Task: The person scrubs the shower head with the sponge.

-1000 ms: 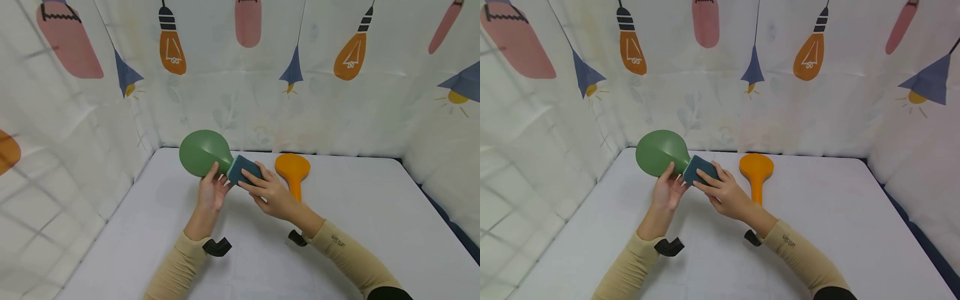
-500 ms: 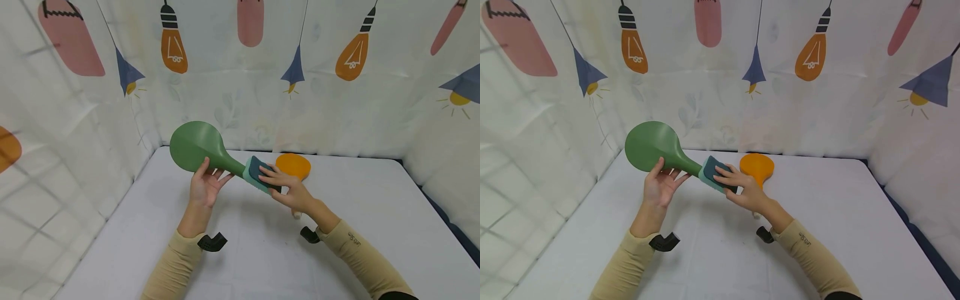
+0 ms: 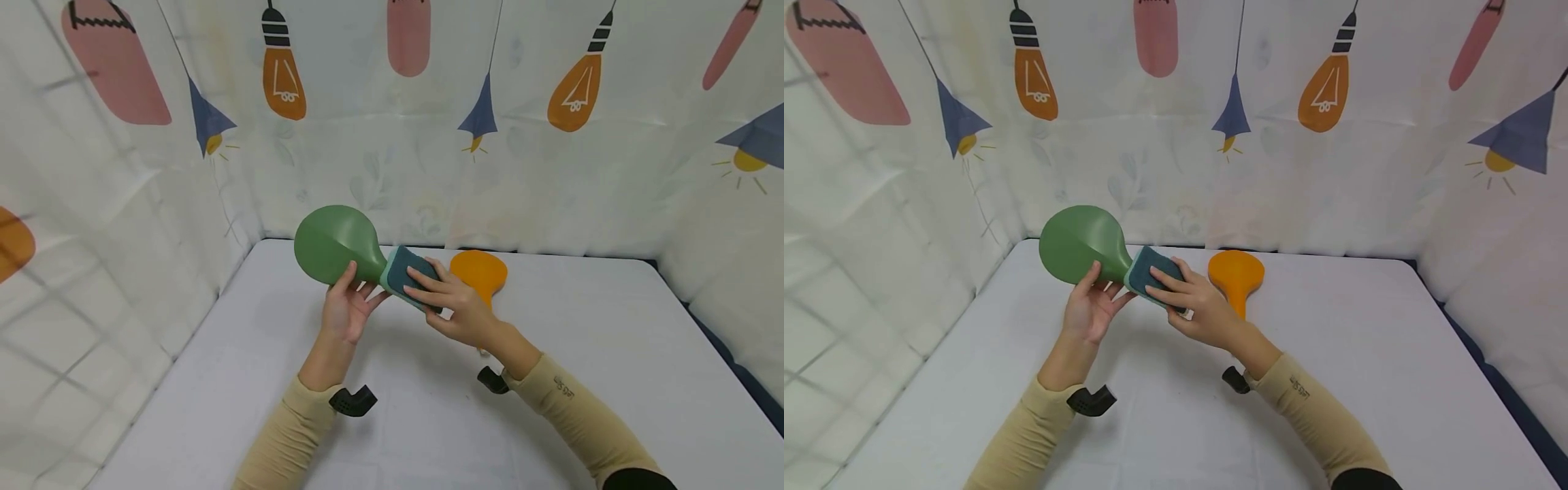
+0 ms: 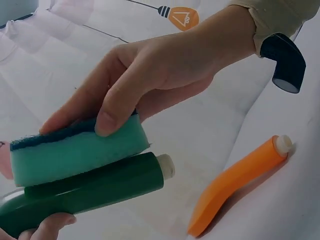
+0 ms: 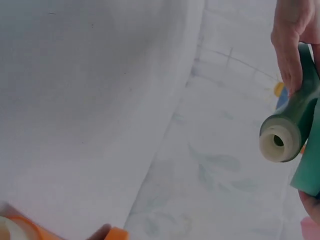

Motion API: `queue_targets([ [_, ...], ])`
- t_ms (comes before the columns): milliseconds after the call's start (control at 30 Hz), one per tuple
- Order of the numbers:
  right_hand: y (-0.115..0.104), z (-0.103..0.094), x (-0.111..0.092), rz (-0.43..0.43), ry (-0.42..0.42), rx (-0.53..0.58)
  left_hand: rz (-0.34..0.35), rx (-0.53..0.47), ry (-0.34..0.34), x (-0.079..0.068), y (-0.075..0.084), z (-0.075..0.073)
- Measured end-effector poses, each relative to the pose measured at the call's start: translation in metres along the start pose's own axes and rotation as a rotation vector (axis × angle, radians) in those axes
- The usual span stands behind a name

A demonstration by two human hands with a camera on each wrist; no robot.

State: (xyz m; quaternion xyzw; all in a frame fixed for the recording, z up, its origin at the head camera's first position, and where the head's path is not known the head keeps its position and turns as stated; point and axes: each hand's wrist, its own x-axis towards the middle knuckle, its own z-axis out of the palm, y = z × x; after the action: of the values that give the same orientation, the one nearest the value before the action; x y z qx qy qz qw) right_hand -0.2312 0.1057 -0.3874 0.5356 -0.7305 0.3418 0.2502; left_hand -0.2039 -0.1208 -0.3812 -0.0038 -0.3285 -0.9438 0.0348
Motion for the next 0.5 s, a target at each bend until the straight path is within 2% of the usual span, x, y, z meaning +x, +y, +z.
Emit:
queue_targets([
  [133, -0.003, 0.002, -0.007, -0.102, -0.027, -0.241, 0.003, 0.007, 0.081, 0.000, 0.000, 0.002],
  [233, -0.006, 0.004, -0.014, -0.134, -0.041, -0.380, 0.005, -0.019, 0.126, 0.000, 0.000, 0.002],
  [367, -0.007, 0.008, -0.019, -0.142, -0.028, -0.464, 0.005, -0.093, 0.154, 0.001, -0.003, 0.003],
  [500, -0.009, 0.013, -0.015, -0.150, -0.009, -0.502, 0.025, -0.118, 0.172, 0.001, -0.006, 0.002],
])
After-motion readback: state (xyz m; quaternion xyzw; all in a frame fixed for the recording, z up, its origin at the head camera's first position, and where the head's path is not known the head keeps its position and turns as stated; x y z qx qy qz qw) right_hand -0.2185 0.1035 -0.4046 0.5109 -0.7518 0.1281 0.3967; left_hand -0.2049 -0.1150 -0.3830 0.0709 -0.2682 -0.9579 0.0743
